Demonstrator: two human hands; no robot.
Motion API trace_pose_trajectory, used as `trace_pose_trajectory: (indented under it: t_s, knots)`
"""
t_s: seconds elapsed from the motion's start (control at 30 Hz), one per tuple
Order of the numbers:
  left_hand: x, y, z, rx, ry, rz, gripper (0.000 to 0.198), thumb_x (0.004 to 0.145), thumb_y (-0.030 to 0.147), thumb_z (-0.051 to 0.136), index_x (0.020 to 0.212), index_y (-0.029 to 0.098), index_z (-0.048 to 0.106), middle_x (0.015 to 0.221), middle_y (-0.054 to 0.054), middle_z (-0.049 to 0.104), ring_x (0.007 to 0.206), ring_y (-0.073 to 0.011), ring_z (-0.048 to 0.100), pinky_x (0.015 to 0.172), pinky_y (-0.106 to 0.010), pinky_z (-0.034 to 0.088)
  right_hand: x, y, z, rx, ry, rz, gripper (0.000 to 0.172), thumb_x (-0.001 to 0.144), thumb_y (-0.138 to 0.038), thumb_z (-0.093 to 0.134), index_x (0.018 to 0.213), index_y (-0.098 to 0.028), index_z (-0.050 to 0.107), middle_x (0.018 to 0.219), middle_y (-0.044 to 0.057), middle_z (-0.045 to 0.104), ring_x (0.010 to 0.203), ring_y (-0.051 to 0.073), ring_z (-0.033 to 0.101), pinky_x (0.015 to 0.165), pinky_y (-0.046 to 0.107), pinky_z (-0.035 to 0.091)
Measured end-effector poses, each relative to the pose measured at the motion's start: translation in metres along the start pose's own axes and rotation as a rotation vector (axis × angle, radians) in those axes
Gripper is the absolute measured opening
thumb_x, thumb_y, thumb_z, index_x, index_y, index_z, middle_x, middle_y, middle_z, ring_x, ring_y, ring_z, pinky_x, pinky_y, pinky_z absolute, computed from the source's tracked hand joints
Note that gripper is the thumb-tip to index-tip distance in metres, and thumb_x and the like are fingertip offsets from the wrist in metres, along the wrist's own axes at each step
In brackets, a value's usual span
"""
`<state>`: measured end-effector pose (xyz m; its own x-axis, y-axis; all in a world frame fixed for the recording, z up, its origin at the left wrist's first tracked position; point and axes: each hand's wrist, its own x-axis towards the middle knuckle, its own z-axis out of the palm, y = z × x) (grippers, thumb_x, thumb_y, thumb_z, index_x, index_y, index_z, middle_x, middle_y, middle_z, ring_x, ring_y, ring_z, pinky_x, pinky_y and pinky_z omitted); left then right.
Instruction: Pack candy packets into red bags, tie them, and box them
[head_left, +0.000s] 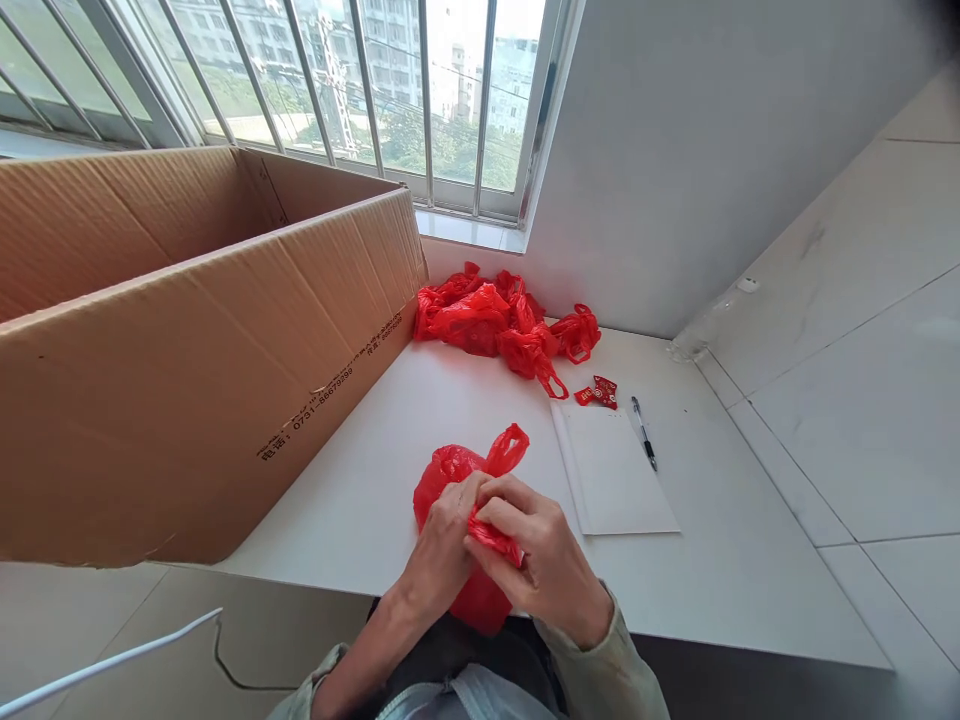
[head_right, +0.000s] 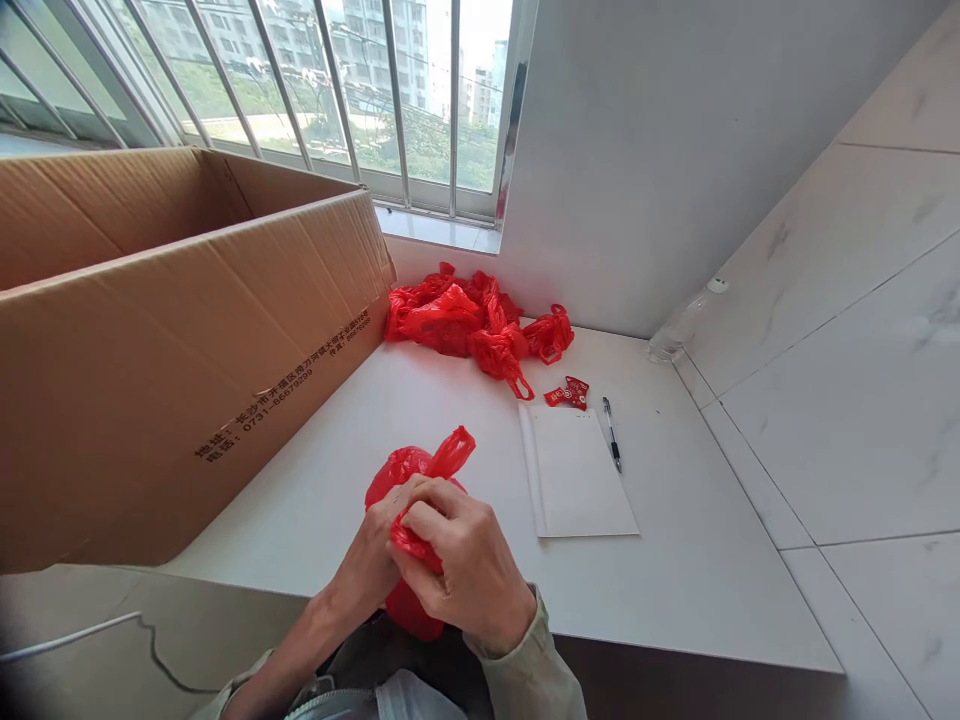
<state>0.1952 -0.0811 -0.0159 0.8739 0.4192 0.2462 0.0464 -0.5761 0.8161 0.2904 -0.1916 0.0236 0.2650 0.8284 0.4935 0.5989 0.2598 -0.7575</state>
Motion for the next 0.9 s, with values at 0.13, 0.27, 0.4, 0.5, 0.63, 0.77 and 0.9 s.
trace_pose_trajectory:
  t_s: [0.13,0.27,0.4,0.5,0.63,0.77,0.9]
  knots:
    - [0.001,0.005,-0.010,-0.048,-0.004,-0.044,0.017,0.096,0.031,0.040,0.083,0.021,0.048,0.078,0.000,0.056,0.068,-0.0162,0.051,0.063,-0.029,0.042,0.007,0.012,-0.005,0.015,-0.023,0.037,0.038,0.087,-0.011,0.045,0.124,-0.022,0.049,0.127,0.009,0.057,0.101,0.016,0.060,0.079,0.028,0.052]
    - [0.002,0.013,-0.019,-0.029,-0.015,-0.089,0.025,0.095,0.037,0.042,0.076,0.021,0.045,0.069,0.002,0.050,0.062,-0.0150,0.046,0.059,-0.027,0.039,0.008,0.032,-0.011,-0.310,-0.232,0.061,0.042,0.091,-0.006,0.037,0.127,-0.022,0.050,0.105,0.005,0.064,0.087,0.014,0.062,0.075,0.026,0.051]
    - [0.002,0.011,-0.018,-0.020,-0.023,-0.143,0.034,0.096,0.041,0.040,0.070,0.020,0.046,0.069,0.001,0.052,0.064,-0.0157,0.048,0.060,-0.028,0.040,0.010,0.038,-0.015,-0.526,-0.184,-0.004,0.021,0.098,-0.021,0.042,0.099,-0.021,0.063,0.084,0.003,0.060,0.078,0.013,0.058,0.067,0.022,0.047]
    - [0.003,0.007,-0.018,-0.041,-0.058,-0.162,0.036,0.095,0.041,0.042,0.067,0.019,0.048,0.069,0.001,0.054,0.063,-0.0153,0.049,0.061,-0.029,0.039,0.009,0.032,-0.019,-0.691,-0.089,-0.054,0.022,0.097,-0.018,0.044,0.087,-0.020,0.063,0.076,0.002,0.059,0.076,0.015,0.055,0.066,0.023,0.043]
    - [0.006,0.000,-0.023,-0.282,-0.045,-0.233,0.024,0.088,0.038,0.057,0.074,0.019,0.052,0.072,0.001,0.058,0.067,-0.0157,0.053,0.065,-0.028,0.041,-0.006,0.020,-0.020,-0.761,-0.008,-0.034,0.023,0.096,-0.013,0.045,0.084,-0.020,0.063,0.071,0.002,0.058,0.068,0.014,0.052,0.065,0.025,0.039]
    - [0.006,-0.005,-0.029,-0.679,-0.091,-0.346,0.028,0.076,0.031,0.073,0.072,0.018,0.048,0.082,-0.001,0.064,0.078,-0.0166,0.059,0.072,-0.028,0.045,-0.031,0.012,-0.013,-0.620,-0.069,0.110,0.025,0.096,-0.015,0.043,0.079,-0.021,0.059,0.067,0.000,0.055,0.060,0.013,0.049,0.057,0.025,0.035]
    - [0.003,-0.003,-0.026,-0.618,-0.049,-0.316,0.025,0.075,0.028,0.072,0.072,0.018,0.049,0.078,0.000,0.061,0.072,-0.0142,0.055,0.068,-0.026,0.044,-0.043,0.008,-0.014,-0.562,-0.209,0.202,0.022,0.095,-0.017,0.047,0.081,-0.023,0.063,0.072,-0.001,0.062,0.056,0.012,0.054,0.052,0.026,0.033]
